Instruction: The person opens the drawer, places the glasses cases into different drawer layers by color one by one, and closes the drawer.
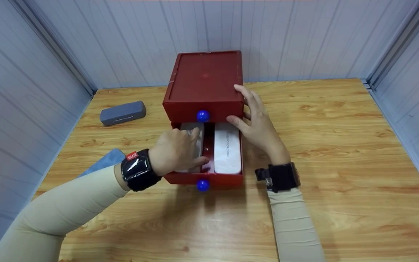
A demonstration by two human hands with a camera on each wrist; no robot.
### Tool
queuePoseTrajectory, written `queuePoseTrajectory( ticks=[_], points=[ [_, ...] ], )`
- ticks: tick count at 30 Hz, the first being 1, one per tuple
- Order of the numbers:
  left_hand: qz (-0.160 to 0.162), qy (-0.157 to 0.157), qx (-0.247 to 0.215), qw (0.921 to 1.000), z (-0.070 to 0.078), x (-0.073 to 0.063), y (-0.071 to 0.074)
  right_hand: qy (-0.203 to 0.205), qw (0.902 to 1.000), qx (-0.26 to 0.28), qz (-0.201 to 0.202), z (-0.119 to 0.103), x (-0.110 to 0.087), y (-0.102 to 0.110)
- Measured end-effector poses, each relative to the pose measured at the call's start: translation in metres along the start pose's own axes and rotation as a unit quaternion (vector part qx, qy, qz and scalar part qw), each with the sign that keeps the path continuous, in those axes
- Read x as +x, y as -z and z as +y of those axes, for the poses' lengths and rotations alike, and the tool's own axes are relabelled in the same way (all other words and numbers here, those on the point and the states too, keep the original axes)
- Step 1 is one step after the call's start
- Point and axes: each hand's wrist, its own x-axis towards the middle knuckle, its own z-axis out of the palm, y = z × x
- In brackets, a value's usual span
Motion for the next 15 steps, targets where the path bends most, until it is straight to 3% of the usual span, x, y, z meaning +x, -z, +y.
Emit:
queuePoseTrajectory(
  ticks=[5,9,11,12,15],
  points=[
    [0.017,-0.027,-0.013,0.9994,-0.008,-0.003,-0.002,0.003,1.0000,0.004,0.000,0.001,0.000,-0.001],
    [0.074,-0.076,-0.070,0.9918,-0.021,-0.008,-0.005,0.005,1.0000,0.008,-0.001,0.001,-0.001,-0.003],
    [0.125,-0.120,-0.127,0.9767,-0.029,-0.012,-0.008,0.005,1.0000,0.006,-0.001,0.001,-0.001,-0.003],
    [0.149,-0.146,-0.158,0.9652,-0.032,-0.014,-0.009,0.006,1.0000,0.004,-0.001,0.001,-0.001,-0.003],
    [0.202,-0.227,-0.253,0.9184,-0.041,-0.022,-0.014,0.009,0.9999,0.007,0.000,0.001,0.000,-0.002]
  ],
)
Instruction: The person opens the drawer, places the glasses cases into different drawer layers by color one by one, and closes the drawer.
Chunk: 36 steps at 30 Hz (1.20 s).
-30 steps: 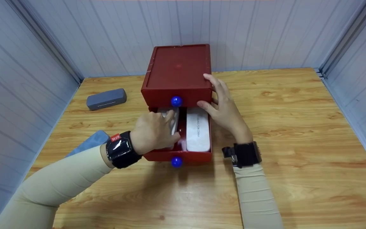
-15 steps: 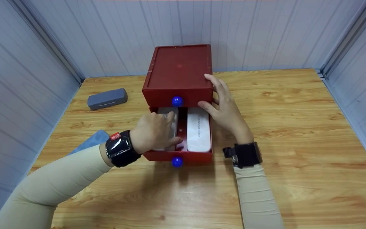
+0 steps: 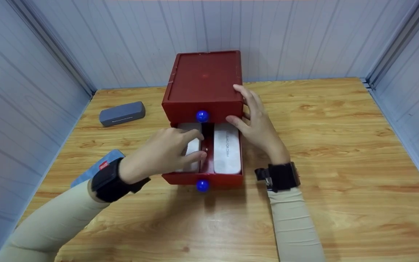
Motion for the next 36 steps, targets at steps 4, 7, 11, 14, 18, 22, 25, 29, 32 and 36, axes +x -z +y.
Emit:
queuePoseTrajectory(
  ticks=[4,7,11,14,18,22,25,29,32,36],
  points=[
    [0.031,-0.075,-0.112,0.9904,-0.001,-0.014,0.000,0.001,1.0000,0.008,0.002,0.001,-0.001,0.002],
    [0.043,-0.113,-0.168,0.9783,0.000,-0.021,-0.006,0.000,1.0000,0.003,0.004,0.002,-0.002,0.003],
    [0.047,-0.142,-0.222,0.9636,0.003,-0.030,-0.017,0.000,1.0000,-0.003,0.004,0.003,-0.003,0.003],
    [0.047,-0.150,-0.255,0.9541,0.004,-0.036,-0.025,0.001,1.0000,-0.001,0.004,0.003,-0.004,0.003],
    [0.042,-0.162,-0.300,0.9391,0.004,-0.045,-0.035,0.002,1.0000,-0.001,0.005,0.003,-0.003,0.002],
    [0.018,-0.174,-0.341,0.9236,0.003,-0.052,-0.046,0.005,1.0000,-0.006,0.005,0.002,-0.001,0.001],
    [-0.011,-0.172,-0.365,0.9148,0.003,-0.057,-0.056,0.005,1.0000,-0.002,0.003,0.001,-0.001,0.001],
    [-0.039,-0.148,-0.395,0.9060,0.001,-0.062,-0.070,0.001,1.0000,0.006,0.002,0.001,0.000,-0.001],
    [-0.054,-0.119,-0.419,0.8984,-0.001,-0.065,-0.078,-0.001,1.0000,0.007,0.002,0.001,0.000,-0.001],
    [-0.089,-0.077,-0.463,0.8787,-0.002,-0.067,-0.086,-0.002,1.0000,0.009,0.002,0.001,0.000,-0.001]
  ],
)
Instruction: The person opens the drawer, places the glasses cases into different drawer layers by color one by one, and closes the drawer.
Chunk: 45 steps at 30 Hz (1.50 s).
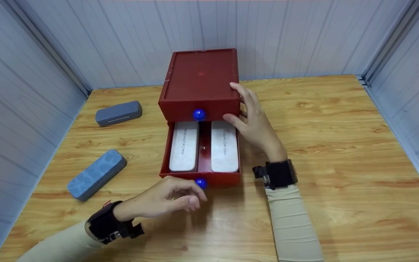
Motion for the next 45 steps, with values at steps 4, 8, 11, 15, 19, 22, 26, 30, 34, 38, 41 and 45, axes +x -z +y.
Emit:
queuePoseTrajectory(
  ticks=[4,8,11,15,19,22,26,30,34,38,41,45],
  points=[
    [-0.006,0.050,-0.048,0.9975,-0.005,-0.002,-0.004,0.000,1.0000,0.001,-0.003,0.000,0.000,0.000],
    [-0.008,0.090,-0.107,0.9901,-0.009,-0.004,-0.005,-0.001,1.0000,0.000,-0.002,0.000,0.001,0.001],
    [-0.007,0.117,-0.152,0.9814,-0.010,-0.005,-0.006,0.001,1.0000,-0.002,-0.001,0.001,0.001,0.001],
    [0.001,0.150,-0.211,0.9660,-0.010,-0.004,-0.009,0.003,1.0000,-0.003,0.000,0.001,0.000,0.001],
    [0.018,0.170,-0.250,0.9531,-0.009,-0.003,-0.013,0.003,1.0000,0.001,-0.002,0.001,0.001,0.001],
    [0.035,0.181,-0.264,0.9469,-0.009,-0.002,-0.016,0.002,1.0000,-0.001,0.001,0.001,0.000,0.001],
    [0.050,0.190,-0.304,0.9323,-0.011,0.000,-0.019,-0.001,1.0000,0.000,0.001,0.000,-0.001,0.001],
    [0.054,0.187,-0.367,0.9095,-0.013,0.000,-0.022,-0.002,1.0000,0.003,-0.002,-0.001,-0.001,0.001],
    [0.066,0.187,-0.413,0.8887,-0.013,0.002,-0.026,-0.003,1.0000,0.001,0.000,-0.001,-0.001,0.001],
    [0.075,0.194,-0.451,0.8680,-0.013,0.005,-0.029,-0.006,1.0000,-0.002,-0.001,-0.002,-0.001,0.001],
    [0.079,0.197,-0.466,0.8590,-0.013,0.006,-0.031,-0.007,1.0000,-0.003,-0.002,-0.002,-0.002,0.001],
    [0.095,0.201,-0.476,0.8510,-0.014,0.007,-0.033,-0.006,1.0000,-0.001,-0.002,-0.001,-0.002,0.001]
  ],
)
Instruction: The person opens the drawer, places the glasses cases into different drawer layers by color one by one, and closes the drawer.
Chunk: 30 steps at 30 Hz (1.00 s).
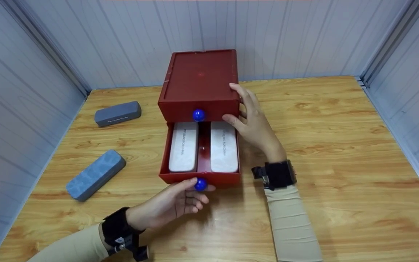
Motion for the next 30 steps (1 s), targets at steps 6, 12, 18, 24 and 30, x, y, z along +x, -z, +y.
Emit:
queuePoseTrajectory(
  ticks=[6,12,18,24,30],
  points=[
    [0.017,-0.005,-0.014,0.9998,-0.001,0.003,-0.003,0.002,1.0000,-0.001,0.002,0.001,0.000,0.001],
    [0.032,-0.017,-0.017,0.9992,0.000,0.007,-0.003,0.001,1.0000,-0.001,0.002,0.002,0.000,0.001],
    [0.036,-0.032,-0.019,0.9986,0.006,0.014,-0.002,0.003,1.0000,-0.004,0.000,0.003,0.000,0.001],
    [0.041,-0.055,-0.010,0.9976,0.012,0.024,0.000,0.009,0.9999,-0.012,0.003,0.002,0.000,0.001],
    [0.043,-0.070,-0.004,0.9966,0.016,0.030,0.001,0.010,0.9999,-0.013,0.005,0.003,0.001,0.001]
  ],
)
